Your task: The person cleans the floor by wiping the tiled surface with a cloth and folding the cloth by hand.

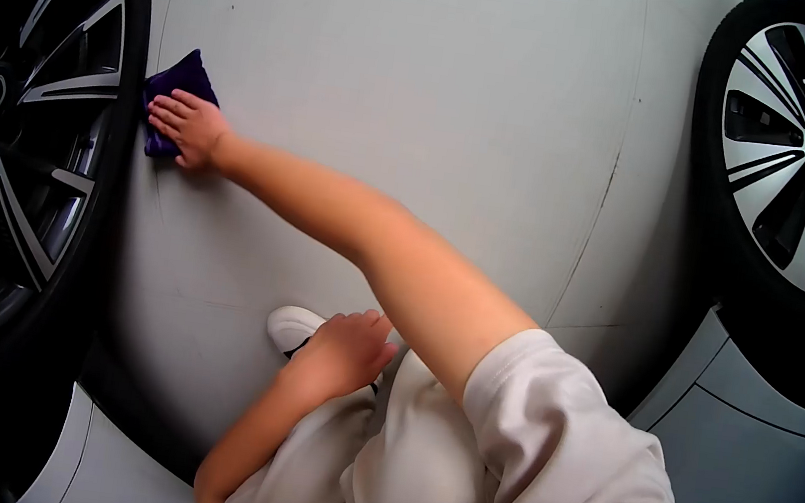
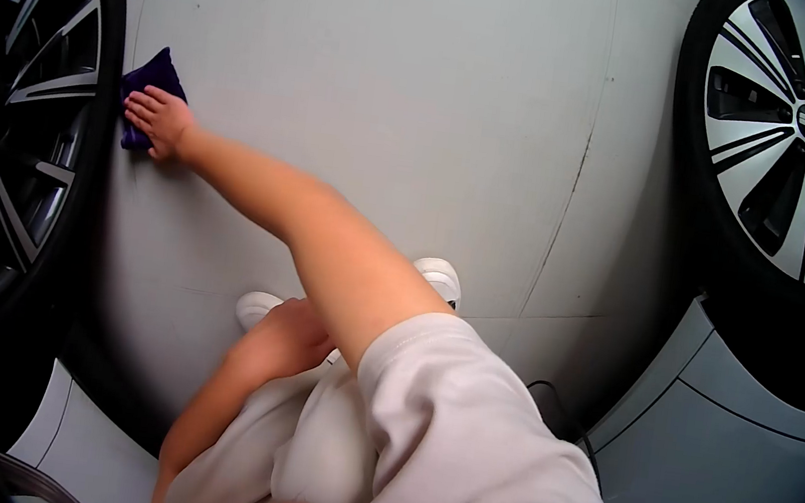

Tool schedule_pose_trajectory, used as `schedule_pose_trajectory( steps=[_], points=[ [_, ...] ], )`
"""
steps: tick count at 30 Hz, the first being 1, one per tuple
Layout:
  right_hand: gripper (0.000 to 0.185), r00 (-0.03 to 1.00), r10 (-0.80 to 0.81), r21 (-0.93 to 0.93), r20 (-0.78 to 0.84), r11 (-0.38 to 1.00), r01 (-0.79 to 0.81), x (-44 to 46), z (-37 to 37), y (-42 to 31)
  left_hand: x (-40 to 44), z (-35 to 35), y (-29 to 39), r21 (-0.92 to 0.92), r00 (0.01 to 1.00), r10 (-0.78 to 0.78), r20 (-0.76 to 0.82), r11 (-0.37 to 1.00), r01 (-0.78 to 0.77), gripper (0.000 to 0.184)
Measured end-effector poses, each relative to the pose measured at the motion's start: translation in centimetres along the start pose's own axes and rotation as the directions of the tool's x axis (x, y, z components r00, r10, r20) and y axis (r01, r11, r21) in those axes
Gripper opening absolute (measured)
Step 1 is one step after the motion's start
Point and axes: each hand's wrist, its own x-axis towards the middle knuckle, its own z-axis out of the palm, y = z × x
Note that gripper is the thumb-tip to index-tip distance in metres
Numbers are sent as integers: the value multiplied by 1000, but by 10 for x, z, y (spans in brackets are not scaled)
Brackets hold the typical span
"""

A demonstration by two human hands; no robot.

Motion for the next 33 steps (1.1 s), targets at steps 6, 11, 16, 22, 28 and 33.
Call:
schedule_pose_trajectory(
  steps=[6,11,16,22,28,33],
  points=[
    [77,998,-52,47,-47,997,54,-29,-18,75,14,-17,8,-59,1000,-8,1,998,8,32],
    [76,980,193,3,-51,981,-193,-119,-81,184,44,-38,27,-7,998,24,65,1000,-23,37],
    [80,953,303,190,1,936,-297,-239,-135,215,76,-50,43,-164,999,39,-31,986,-43,38],
    [10,430,779,333,-456,598,-729,-382,-236,263,89,-54,54,-131,998,55,0,990,-55,39],
    [7,149,847,34,-510,193,-981,-496,-278,344,77,-34,47,-121,999,44,2,992,-44,39],
    [12,140,893,-60,-427,126,-990,-498,-267,368,70,-25,48,-88,998,30,47,996,-26,38]
  ],
)
